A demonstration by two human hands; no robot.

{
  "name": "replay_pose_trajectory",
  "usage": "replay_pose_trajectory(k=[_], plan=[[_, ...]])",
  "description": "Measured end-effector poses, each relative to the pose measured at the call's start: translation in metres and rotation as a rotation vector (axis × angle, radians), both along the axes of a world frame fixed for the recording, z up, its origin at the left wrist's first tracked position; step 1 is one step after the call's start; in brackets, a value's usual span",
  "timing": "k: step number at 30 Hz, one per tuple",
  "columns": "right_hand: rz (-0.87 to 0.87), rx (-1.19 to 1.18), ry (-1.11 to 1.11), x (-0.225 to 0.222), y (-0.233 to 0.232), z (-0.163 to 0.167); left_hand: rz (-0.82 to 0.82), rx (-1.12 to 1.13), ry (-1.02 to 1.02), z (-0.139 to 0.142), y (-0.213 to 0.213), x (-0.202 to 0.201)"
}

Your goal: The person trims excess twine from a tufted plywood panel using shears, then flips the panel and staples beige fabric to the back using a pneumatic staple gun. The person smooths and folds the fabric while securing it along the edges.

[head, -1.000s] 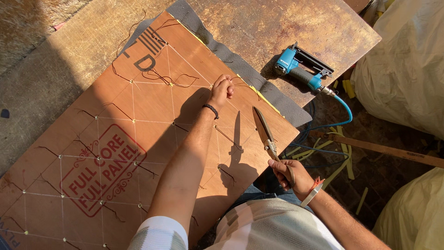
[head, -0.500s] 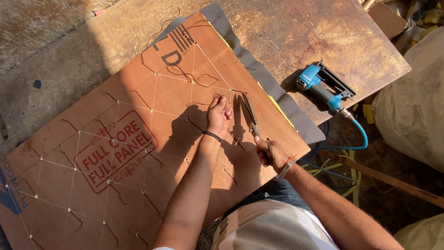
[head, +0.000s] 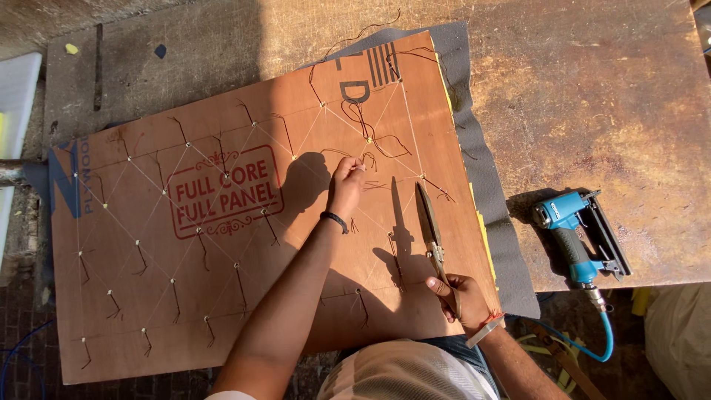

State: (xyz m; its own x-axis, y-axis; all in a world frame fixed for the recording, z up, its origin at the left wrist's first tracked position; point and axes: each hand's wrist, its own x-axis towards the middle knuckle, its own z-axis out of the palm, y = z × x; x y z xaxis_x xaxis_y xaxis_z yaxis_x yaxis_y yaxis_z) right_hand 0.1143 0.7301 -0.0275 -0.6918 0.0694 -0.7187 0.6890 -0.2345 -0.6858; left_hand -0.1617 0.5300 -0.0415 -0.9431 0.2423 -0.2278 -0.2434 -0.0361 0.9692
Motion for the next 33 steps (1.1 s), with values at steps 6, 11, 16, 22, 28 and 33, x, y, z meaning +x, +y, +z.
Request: replay_pose_trajectory(k=[6, 11, 16, 22, 28, 33], plan=[[0.066, -0.040, -0.018, -0.051, 0.011, 0.019, 0.091, -0.904, 0.171, 0.014, -0.016, -0.069], [0.065, -0.008, -0.035, -0.088, 0.026, 0.022, 0.102, -1.106, 0.221, 0.040, 0.024, -0.115], [0.111, -0.004, 0.002, -0.105, 0.049, 0.024, 0.036, -1.242, 0.380, 0.041, 0.045, -0.152], [0.154, 0.050, -0.082, -0.119, 0.070, 0.020, -0.164, -1.385, 0.512, 0.017, 0.023, -0.183], [0.210, 0.005, -0.106, -0.141, 0.064, 0.012, -0.353, -1.556, 0.524, 0.029, 0.027, -0.191], [0.254, -0.010, -0.074, -0.161, 0.053, 0.012, -0.183, -1.149, 0.344, 0.026, 0.025, -0.188]])
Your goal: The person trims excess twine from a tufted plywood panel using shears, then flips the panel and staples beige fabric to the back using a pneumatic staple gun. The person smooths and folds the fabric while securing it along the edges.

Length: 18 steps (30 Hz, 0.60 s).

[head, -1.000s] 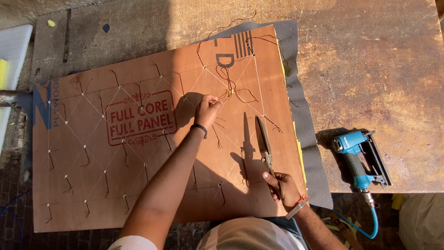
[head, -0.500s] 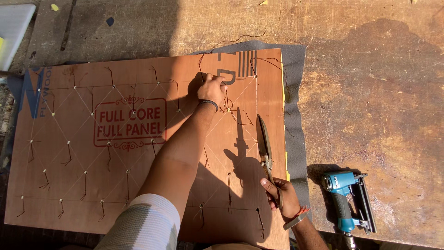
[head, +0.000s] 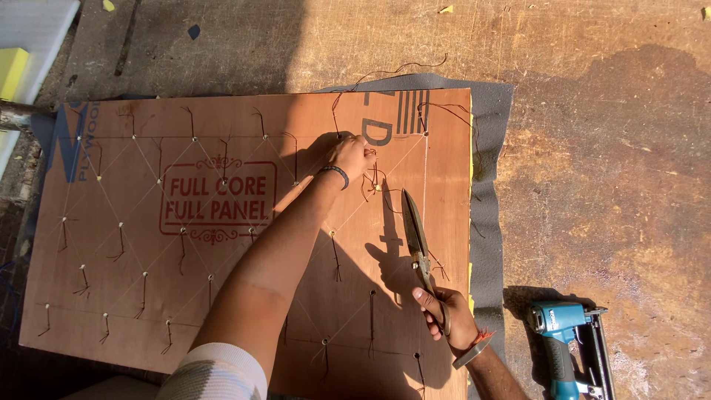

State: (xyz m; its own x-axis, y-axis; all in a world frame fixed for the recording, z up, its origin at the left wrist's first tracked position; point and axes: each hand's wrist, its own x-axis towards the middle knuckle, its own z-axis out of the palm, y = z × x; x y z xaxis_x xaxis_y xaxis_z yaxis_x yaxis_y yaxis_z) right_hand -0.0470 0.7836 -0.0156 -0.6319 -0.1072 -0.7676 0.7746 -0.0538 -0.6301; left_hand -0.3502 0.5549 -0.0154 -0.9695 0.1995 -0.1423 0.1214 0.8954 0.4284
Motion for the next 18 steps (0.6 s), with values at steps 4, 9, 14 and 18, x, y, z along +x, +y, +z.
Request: replay_pose_trajectory(k=[4, 9, 14, 18], plan=[[0.011, -0.017, 0.006, -0.015, -0.007, 0.001, 0.242, 0.393, 0.016, -0.022, -0.007, 0.007], [0.010, -0.020, 0.033, -0.027, -0.013, 0.002, 0.256, 0.595, 0.079, -0.025, -0.011, 0.007], [0.017, -0.034, 0.059, -0.039, -0.016, 0.000, 0.242, 0.331, -0.603, 0.001, -0.024, 0.015], [0.042, -0.026, 0.073, -0.058, -0.021, -0.003, 0.248, 0.434, -0.595, 0.015, -0.039, 0.027]])
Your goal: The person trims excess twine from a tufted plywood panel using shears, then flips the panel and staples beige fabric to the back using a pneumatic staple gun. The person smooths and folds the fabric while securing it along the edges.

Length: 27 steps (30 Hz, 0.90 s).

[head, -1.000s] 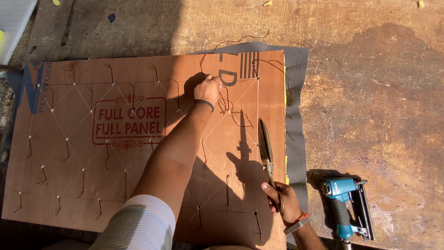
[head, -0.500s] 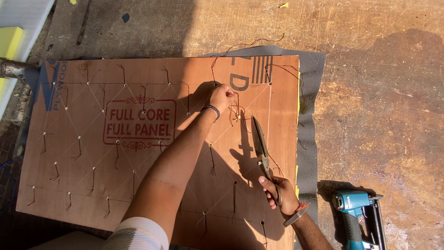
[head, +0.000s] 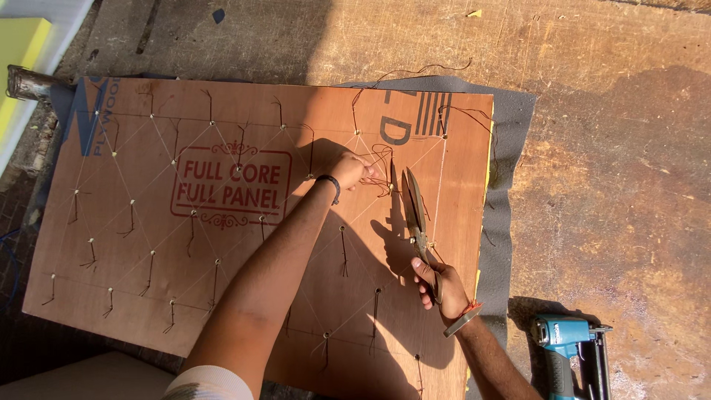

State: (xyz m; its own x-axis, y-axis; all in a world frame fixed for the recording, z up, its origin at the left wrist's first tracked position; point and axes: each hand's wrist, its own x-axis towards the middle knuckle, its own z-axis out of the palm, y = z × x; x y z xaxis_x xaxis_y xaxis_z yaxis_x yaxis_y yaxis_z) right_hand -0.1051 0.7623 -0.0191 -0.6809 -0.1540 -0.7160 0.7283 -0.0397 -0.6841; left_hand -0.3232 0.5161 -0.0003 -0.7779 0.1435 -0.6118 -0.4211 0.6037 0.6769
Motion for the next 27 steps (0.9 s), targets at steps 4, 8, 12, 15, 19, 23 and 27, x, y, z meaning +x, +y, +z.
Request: replay_pose_trajectory(k=[4, 8, 12, 15, 19, 23, 27], plan=[[0.026, 0.006, 0.005, -0.021, -0.011, -0.001, 0.262, 0.147, 0.131, -0.011, -0.009, 0.004], [0.076, 0.026, 0.019, -0.048, -0.021, -0.004, 0.370, 0.174, 0.202, -0.032, -0.008, 0.006], [0.099, -0.020, 0.068, -0.074, -0.023, -0.006, 0.410, 0.227, 0.441, -0.042, 0.013, 0.005], [0.085, -0.048, 0.073, -0.079, -0.025, -0.004, 0.406, 0.012, 0.392, -0.043, 0.029, 0.005], [0.083, -0.035, 0.086, -0.076, -0.024, 0.001, 0.501, -0.012, 0.388, -0.038, 0.040, -0.003], [0.084, -0.030, 0.087, -0.081, -0.021, 0.002, 0.666, 0.445, 0.110, -0.037, 0.031, -0.007], [0.058, -0.094, 0.080, -0.092, -0.027, -0.002, 0.690, 0.653, -0.074, -0.035, 0.014, 0.005]])
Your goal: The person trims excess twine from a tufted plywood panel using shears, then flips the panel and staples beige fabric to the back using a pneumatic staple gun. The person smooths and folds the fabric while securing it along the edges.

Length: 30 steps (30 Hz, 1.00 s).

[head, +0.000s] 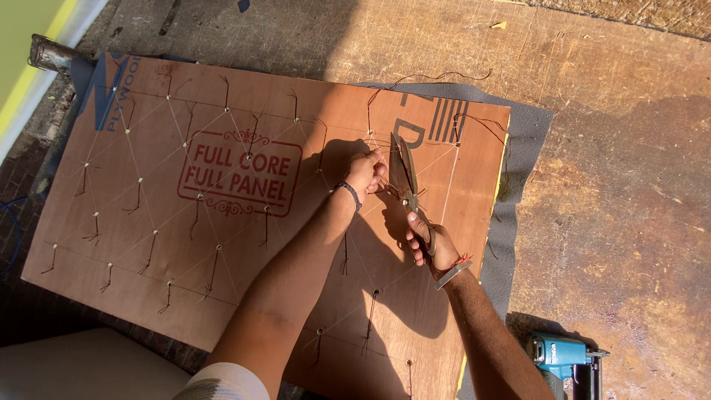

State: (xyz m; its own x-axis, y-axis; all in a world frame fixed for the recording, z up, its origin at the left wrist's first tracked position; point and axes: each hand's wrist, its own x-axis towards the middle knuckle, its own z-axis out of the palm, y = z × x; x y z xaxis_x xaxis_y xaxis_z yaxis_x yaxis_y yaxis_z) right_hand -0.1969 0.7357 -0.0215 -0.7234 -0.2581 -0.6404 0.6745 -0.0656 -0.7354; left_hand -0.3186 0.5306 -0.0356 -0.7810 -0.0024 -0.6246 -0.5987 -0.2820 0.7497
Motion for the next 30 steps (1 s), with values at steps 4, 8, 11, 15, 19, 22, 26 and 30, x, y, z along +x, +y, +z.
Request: replay_pose_trajectory(k=[4, 8, 11, 15, 19, 22, 26, 30], plan=[[-0.013, -0.030, -0.011, -0.007, -0.007, -0.007, -0.011, -0.180, 0.025, -0.001, -0.002, 0.017], [-0.018, -0.037, -0.009, -0.007, -0.007, -0.017, -0.054, -0.205, 0.262, -0.009, 0.004, 0.029], [-0.038, 0.009, 0.005, -0.003, -0.011, -0.022, -0.023, -0.266, 0.384, -0.012, -0.008, 0.029], [-0.076, 0.066, 0.041, 0.003, -0.022, -0.017, -0.074, -0.682, 0.396, -0.007, -0.042, 0.008], [-0.115, 0.134, 0.035, 0.005, -0.034, -0.002, -0.187, -0.920, 0.526, 0.000, -0.047, -0.038], [-0.105, 0.204, 0.019, 0.005, -0.040, 0.005, -0.227, -1.088, 0.476, 0.000, -0.044, -0.082], [-0.105, 0.271, 0.010, 0.005, -0.044, 0.000, -0.230, -1.256, 0.711, -0.013, -0.037, -0.123], [-0.108, 0.289, 0.000, 0.006, -0.044, -0.010, -0.410, -1.378, 0.739, -0.029, -0.036, -0.146]])
